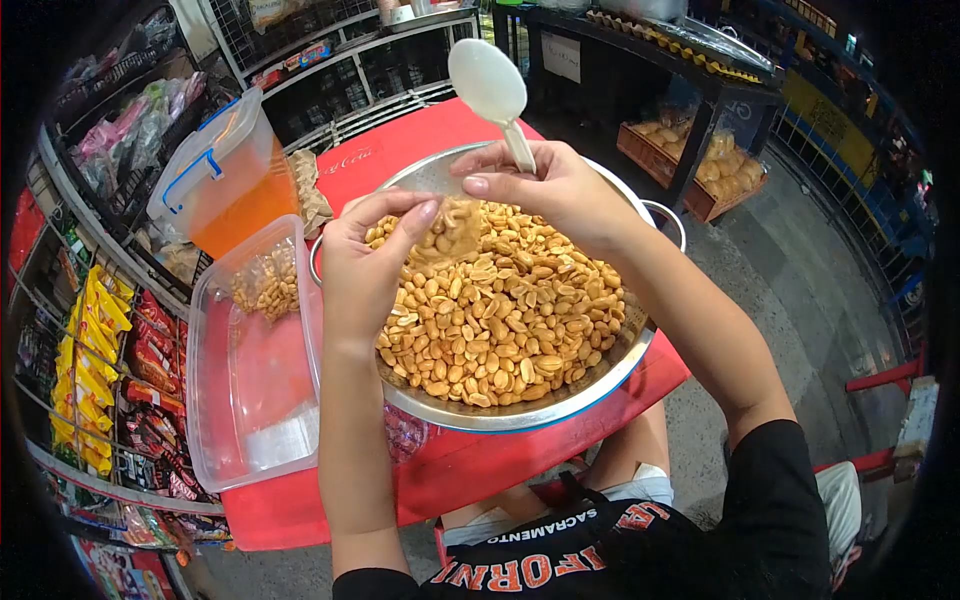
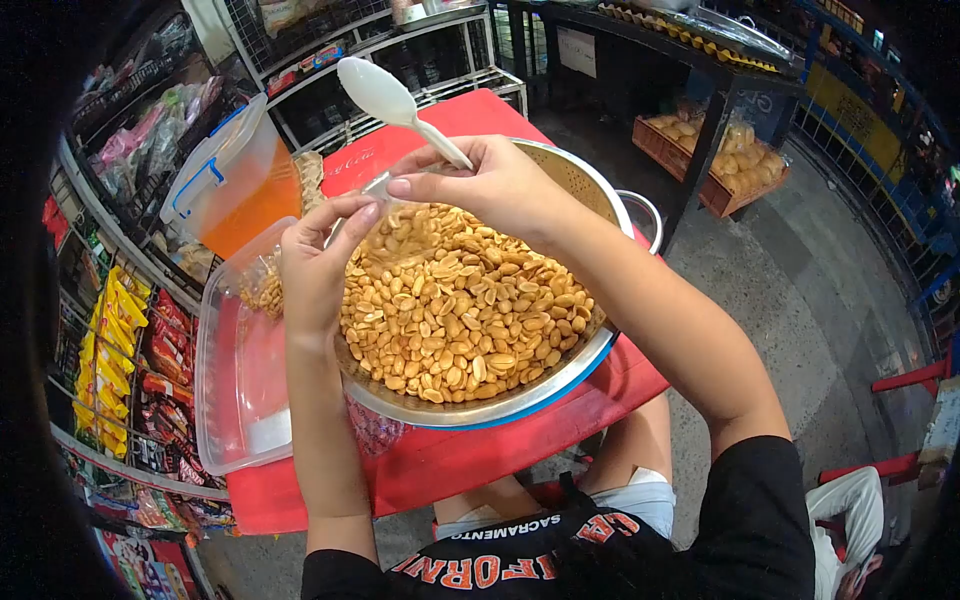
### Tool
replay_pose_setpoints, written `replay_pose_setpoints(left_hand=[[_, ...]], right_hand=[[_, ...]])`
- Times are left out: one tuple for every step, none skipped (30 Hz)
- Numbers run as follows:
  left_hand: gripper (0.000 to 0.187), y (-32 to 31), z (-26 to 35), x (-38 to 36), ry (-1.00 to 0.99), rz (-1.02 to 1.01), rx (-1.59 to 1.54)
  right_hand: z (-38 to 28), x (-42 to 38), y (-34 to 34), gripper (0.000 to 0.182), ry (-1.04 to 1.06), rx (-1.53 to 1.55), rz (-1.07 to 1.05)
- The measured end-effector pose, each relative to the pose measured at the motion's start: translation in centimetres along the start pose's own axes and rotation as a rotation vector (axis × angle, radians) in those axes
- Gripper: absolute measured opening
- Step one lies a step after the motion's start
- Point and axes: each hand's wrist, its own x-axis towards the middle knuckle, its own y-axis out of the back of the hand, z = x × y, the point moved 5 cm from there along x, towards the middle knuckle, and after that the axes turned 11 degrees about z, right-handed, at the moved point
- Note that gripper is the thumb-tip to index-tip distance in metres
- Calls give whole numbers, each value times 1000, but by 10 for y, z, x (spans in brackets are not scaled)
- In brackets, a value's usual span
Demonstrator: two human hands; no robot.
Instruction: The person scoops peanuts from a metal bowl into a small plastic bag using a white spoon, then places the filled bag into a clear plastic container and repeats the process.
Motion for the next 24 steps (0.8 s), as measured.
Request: replay_pose_setpoints(left_hand=[[13, 0, -1, 0, 41, -1, -40], [13, -1, -2, 0, 83, -3, -80], [13, -1, -2, 0, 82, -4, -80], [13, -1, -3, 0, 71, -8, -60], [13, -1, -3, 0, 60, -11, -39], [13, -1, -2, 0, 59, -12, -40], [14, -2, -2, -1, 80, -25, -67], [14, -2, -3, -1, 101, -37, -94], [14, -2, -3, 0, 99, -38, -95], [15, -4, -3, 0, 38, -97, 3], [16, -6, -2, -1, -24, -155, 100], [16, -8, 0, -1, -28, -154, 100], [16, -9, 1, -2, -15, -124, 64], [16, -9, 2, -3, -2, -94, 28], [16, -9, 3, -3, -4, -93, 28], [16, -10, 4, -4, -11, -95, 10], [15, -10, 5, -4, -18, -97, -7], [15, -9, 3, -4, -18, -97, -7], [16, -6, 1, -2, -46, -78, 25], [17, -3, 0, -2, -74, -60, 56], [17, -4, 1, -1, -75, -59, 56], [17, -4, 1, -2, -40, -54, 32], [17, -4, 1, -2, -5, -50, 7], [17, -5, 2, -2, -5, -50, 7]], right_hand=[[1, 1, 2, 20, 1, 0, 2], [5, 3, 5, 19, -8, -56, -5], [7, 4, 6, 18, -17, -112, -12], [8, 4, 7, 18, -16, -112, -10], [6, 3, 6, 20, 0, -80, -14], [5, 3, 6, 23, 17, -49, -18], [5, 3, 7, 23, 18, -50, -17], [4, 3, 8, 22, 35, -48, -2], [4, 4, 9, 21, 52, -45, 13], [3, 3, 8, 21, 54, -45, 12], [3, 3, 8, 21, 48, -32, 11], [3, 3, 8, 21, 44, -20, 10], [3, 3, 8, 21, 45, -20, 10], [3, 3, 7, 21, 49, -27, -6], [3, 3, 6, 21, 54, -34, -22], [3, 1, 4, 21, 52, -16, -44], [3, 2, 4, 21, 52, -17, -44], [4, 2, 4, 19, 54, -43, -57], [5, 3, 3, 17, 58, -70, -70], [6, 3, 3, 17, 59, -70, -71], [6, 3, 4, 19, 59, -64, -44], [6, 4, 5, 21, 57, -56, -17], [6, 4, 5, 21, 58, -56, -17], [6, 4, 5, 21, 53, -46, -11]])
